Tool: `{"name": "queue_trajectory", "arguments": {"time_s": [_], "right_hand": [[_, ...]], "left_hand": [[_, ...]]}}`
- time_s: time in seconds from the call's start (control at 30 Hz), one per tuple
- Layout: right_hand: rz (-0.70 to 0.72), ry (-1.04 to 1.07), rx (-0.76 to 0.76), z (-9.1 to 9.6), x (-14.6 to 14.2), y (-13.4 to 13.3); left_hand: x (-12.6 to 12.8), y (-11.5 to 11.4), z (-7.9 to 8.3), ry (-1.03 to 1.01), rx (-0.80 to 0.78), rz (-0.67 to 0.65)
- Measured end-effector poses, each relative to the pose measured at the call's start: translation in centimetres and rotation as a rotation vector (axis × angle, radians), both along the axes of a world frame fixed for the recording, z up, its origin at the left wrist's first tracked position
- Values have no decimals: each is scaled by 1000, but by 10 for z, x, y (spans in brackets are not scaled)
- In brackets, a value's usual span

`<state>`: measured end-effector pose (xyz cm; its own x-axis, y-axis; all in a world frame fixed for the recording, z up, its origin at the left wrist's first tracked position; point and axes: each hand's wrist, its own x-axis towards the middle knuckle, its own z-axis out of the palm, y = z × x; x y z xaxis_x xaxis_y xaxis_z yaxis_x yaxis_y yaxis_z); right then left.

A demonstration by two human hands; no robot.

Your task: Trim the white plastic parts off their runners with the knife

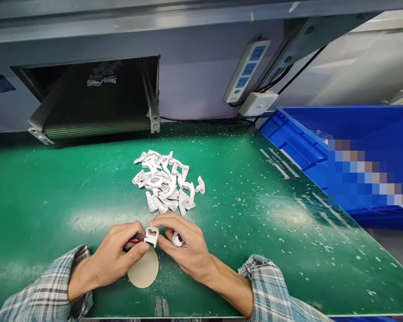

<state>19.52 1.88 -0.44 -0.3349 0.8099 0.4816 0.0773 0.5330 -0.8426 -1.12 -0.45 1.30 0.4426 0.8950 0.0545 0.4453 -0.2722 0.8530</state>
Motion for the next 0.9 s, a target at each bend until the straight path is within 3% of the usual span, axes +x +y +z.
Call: {"name": "queue_trajectory", "arguments": {"time_s": [0.4,0.63,0.8,0.9], "right_hand": [[-35,-27,53,4,1,-3],[-36,-28,5,3,1,-2],[42,-5,-110,-1,-4,-4],[113,14,-306,-1,-6,-6]], "left_hand": [[4,-3,0,-87,-117,-69],[4,-3,2,-132,-180,-132],[-1,-2,-1,-152,-53,87],[-6,0,-3,-193,42,173]]}}
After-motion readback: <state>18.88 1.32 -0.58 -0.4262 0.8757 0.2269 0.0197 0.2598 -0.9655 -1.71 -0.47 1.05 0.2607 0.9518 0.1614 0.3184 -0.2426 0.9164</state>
